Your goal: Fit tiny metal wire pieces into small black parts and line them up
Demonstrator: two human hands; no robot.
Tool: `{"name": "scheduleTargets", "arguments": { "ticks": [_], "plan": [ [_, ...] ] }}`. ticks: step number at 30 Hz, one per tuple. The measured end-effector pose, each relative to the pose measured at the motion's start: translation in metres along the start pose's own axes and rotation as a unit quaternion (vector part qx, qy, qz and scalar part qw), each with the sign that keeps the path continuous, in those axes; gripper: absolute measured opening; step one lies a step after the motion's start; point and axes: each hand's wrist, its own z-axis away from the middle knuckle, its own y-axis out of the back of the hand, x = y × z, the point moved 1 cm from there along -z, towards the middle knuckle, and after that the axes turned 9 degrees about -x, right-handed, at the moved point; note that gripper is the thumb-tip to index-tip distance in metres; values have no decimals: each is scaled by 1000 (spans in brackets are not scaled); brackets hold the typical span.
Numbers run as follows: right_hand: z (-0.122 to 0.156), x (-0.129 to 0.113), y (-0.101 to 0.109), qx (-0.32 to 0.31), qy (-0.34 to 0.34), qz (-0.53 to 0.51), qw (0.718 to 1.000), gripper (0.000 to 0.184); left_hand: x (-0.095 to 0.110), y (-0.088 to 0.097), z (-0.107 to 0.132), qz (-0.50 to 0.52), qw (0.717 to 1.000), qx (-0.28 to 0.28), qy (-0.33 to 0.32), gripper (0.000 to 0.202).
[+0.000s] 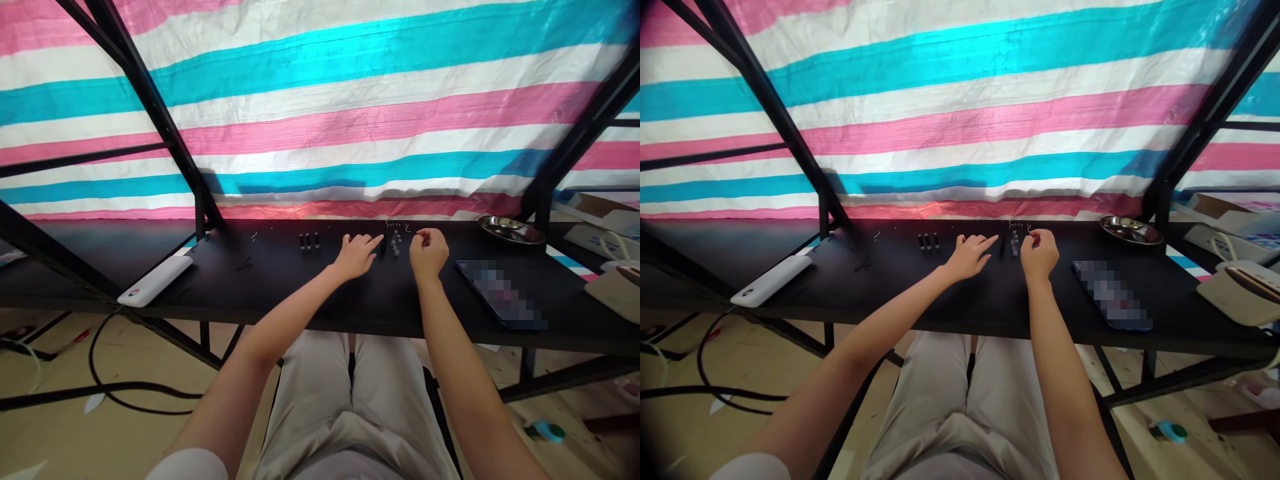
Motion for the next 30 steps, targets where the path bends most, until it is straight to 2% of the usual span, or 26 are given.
{"name": "scheduleTargets", "arguments": {
  "ticks": [3,5,9,14,21,25,30],
  "plan": [
    [-3,12,-3,-83,-83,36,992,20,9,-18,-9,8,999,-17,33,54],
    [-3,18,-7,-145,-115,59,981,19,12,-27,-14,6,999,-20,50,54],
    [-2,24,-13,-222,-136,101,960,25,15,-39,-20,-5,998,-17,56,52],
    [-1,22,-15,-299,-142,134,934,35,15,-44,-24,-20,998,-10,57,46],
    [3,19,-17,-340,-112,173,918,38,15,-38,-27,-5,998,28,63,24],
    [5,17,-21,-330,-102,189,919,37,14,-40,-29,31,997,23,69,13],
    [6,15,-26,-308,-86,193,928,34,6,-43,-30,66,994,42,72,6]
  ]
}}
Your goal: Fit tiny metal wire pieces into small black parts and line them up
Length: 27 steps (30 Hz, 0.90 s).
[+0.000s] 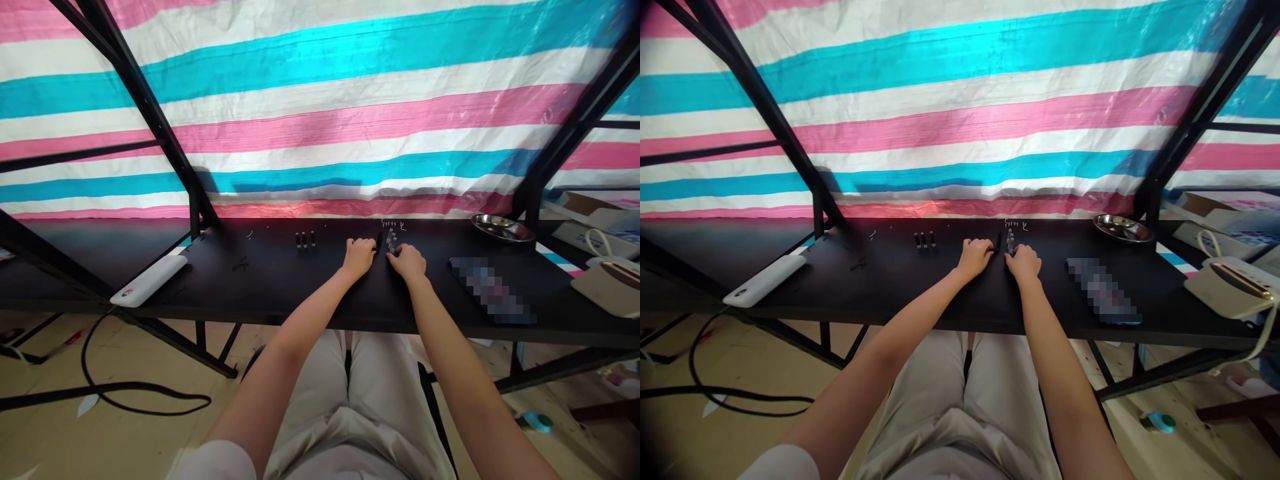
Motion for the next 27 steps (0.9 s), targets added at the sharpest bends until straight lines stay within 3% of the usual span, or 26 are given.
{"name": "scheduleTargets", "arguments": {
  "ticks": [8,15,19,27],
  "plan": [
    [-5,-2,-4,6,-2,-11,1000,28,-42,29,23,67,997,46,0,7],
    [-4,-3,-5,-2,-9,-23,1000,18,-69,36,54,126,979,157,25,6],
    [7,-15,-8,-8,63,-20,998,15,-68,36,62,155,968,197,32,6],
    [29,-47,-16,70,207,47,975,14,-65,37,63,154,963,221,19,10]
  ]
}}
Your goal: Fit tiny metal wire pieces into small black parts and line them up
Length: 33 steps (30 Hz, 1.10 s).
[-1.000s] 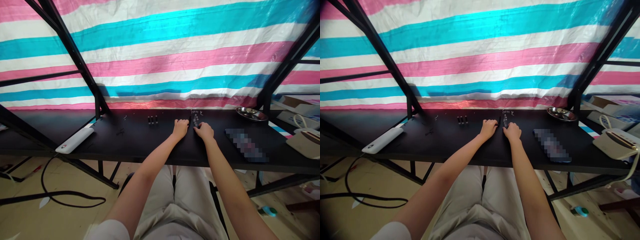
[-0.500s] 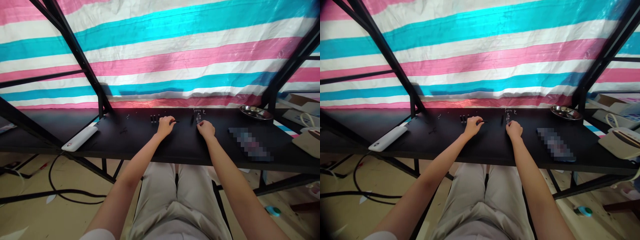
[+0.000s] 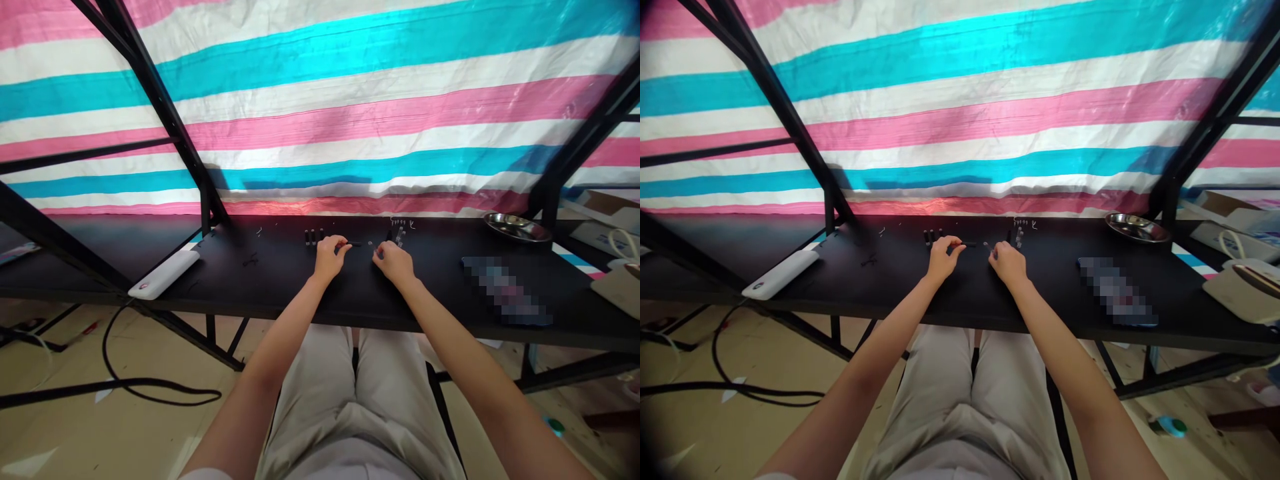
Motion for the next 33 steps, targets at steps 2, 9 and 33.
{"name": "scheduleTargets", "arguments": {
  "ticks": [2,9,33],
  "plan": [
    [1,-4,0,13,20,15,1000,14,1,0,0,-1,1000,-6,-1,11],
    [3,-11,0,16,60,37,997,15,6,3,0,-16,999,-31,18,14],
    [6,-14,1,38,96,73,992,16,13,0,2,-33,995,-88,-35,17]
  ]
}}
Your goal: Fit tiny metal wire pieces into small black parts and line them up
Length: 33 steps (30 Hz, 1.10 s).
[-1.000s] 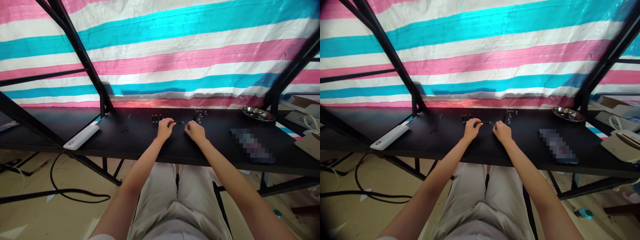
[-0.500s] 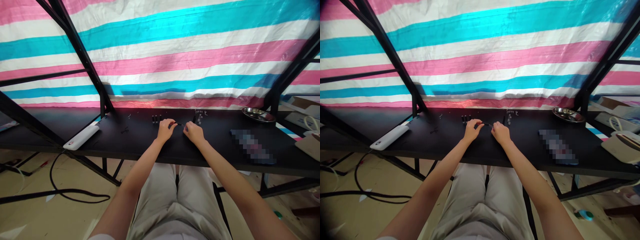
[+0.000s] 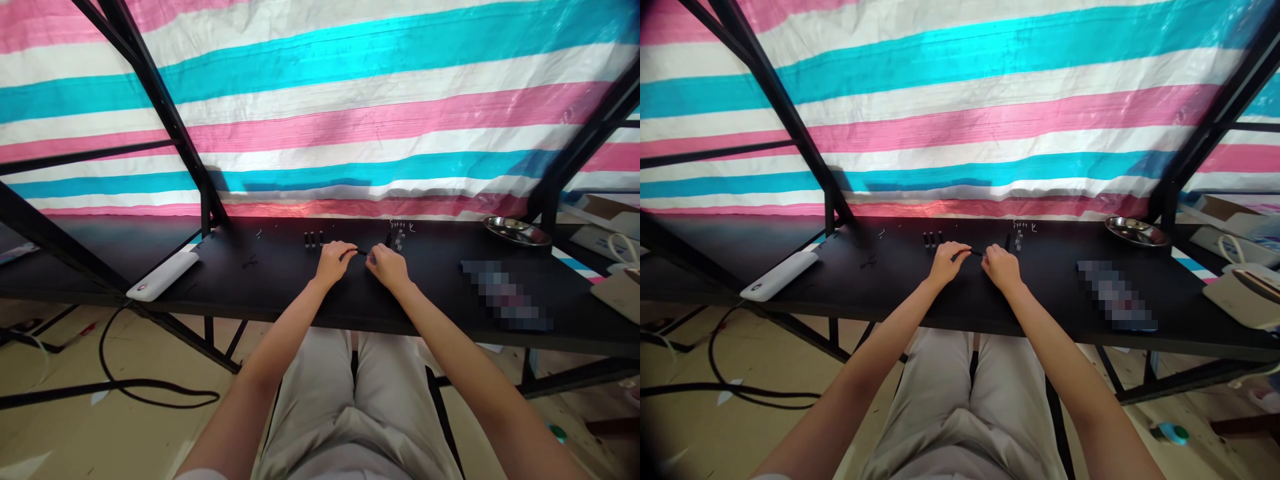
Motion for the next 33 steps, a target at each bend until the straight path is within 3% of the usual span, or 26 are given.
{"name": "scheduleTargets", "arguments": {
  "ticks": [13,20,28,33],
  "plan": [
    [2,4,1,34,56,-26,998,24,1,-1,1,10,1000,-14,-5,17],
    [3,9,2,22,54,-29,998,23,4,4,-7,-5,997,-69,-24,16],
    [3,2,3,36,41,-77,996,30,7,46,-54,-83,969,-187,-139,6],
    [3,-3,4,28,64,-104,992,30,-16,67,-93,-129,965,-207,-98,10]
  ]
}}
